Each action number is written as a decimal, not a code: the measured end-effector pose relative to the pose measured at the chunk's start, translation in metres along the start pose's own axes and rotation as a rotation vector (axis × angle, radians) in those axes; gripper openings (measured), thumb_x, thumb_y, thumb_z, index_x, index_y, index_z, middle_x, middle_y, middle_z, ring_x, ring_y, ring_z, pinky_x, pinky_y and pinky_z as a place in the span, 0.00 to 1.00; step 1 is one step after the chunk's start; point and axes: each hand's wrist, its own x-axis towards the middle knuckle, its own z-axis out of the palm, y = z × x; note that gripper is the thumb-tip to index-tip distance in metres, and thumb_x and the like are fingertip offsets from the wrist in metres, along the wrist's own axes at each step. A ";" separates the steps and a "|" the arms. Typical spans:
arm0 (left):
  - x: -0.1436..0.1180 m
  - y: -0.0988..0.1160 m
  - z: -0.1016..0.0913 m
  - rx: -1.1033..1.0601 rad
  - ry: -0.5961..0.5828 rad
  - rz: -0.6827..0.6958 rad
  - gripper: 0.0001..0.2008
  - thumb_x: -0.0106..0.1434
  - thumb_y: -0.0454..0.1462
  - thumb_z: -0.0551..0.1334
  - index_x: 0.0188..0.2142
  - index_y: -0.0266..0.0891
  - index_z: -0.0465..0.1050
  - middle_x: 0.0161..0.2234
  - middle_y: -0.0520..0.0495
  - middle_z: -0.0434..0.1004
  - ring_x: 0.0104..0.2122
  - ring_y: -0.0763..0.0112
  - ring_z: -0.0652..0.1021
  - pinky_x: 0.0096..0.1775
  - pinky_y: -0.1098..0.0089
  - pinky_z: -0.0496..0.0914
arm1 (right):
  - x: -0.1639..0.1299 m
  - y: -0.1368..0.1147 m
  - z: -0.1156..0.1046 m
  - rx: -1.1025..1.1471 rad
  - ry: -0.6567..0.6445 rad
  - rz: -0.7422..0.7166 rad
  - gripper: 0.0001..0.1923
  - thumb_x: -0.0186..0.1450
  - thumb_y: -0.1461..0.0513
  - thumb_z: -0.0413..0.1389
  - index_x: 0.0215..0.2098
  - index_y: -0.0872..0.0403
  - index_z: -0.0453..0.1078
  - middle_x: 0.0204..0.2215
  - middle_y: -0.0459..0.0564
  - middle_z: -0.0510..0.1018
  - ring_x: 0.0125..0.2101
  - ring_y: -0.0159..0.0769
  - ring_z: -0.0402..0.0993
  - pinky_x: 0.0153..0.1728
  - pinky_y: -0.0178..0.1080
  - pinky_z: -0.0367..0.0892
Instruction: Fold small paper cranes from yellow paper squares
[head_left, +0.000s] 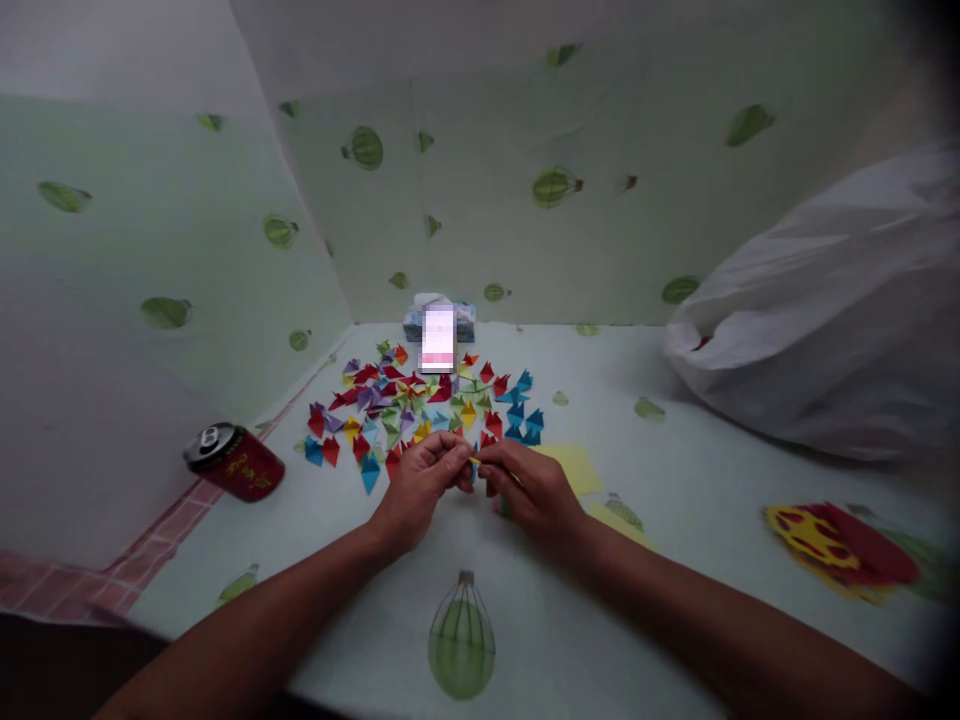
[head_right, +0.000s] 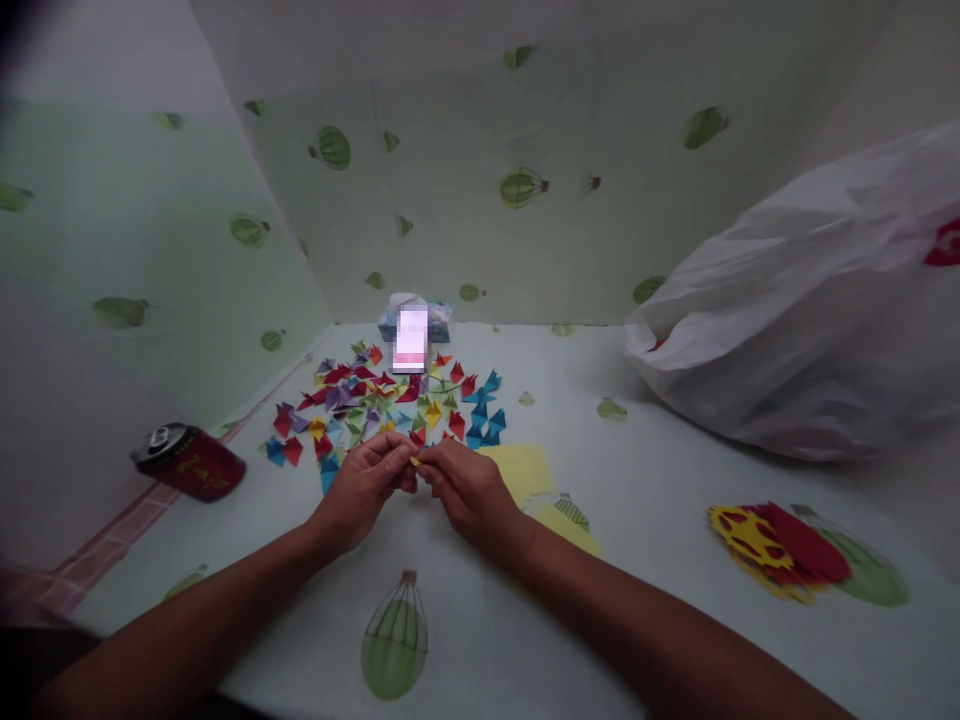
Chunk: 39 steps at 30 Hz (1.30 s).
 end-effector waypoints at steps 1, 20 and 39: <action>0.000 0.000 0.000 -0.001 -0.005 0.004 0.13 0.57 0.46 0.70 0.32 0.39 0.74 0.23 0.54 0.72 0.23 0.77 0.71 0.30 0.73 0.66 | 0.000 -0.001 0.000 0.035 -0.008 0.042 0.10 0.73 0.62 0.49 0.36 0.54 0.70 0.25 0.47 0.74 0.24 0.30 0.71 0.29 0.33 0.67; -0.006 0.006 0.001 0.132 -0.020 0.200 0.12 0.59 0.45 0.68 0.29 0.40 0.71 0.22 0.54 0.71 0.23 0.75 0.71 0.31 0.71 0.67 | 0.005 -0.027 -0.007 -0.105 -0.006 0.138 0.06 0.69 0.63 0.54 0.35 0.54 0.72 0.29 0.50 0.76 0.30 0.35 0.72 0.32 0.37 0.66; -0.027 0.001 0.017 0.248 -0.128 0.168 0.10 0.58 0.41 0.68 0.39 0.42 0.76 0.30 0.49 0.77 0.30 0.69 0.78 0.37 0.66 0.74 | -0.044 -0.038 -0.006 0.734 0.165 0.768 0.13 0.64 0.54 0.61 0.31 0.55 0.68 0.26 0.45 0.77 0.21 0.29 0.73 0.28 0.36 0.69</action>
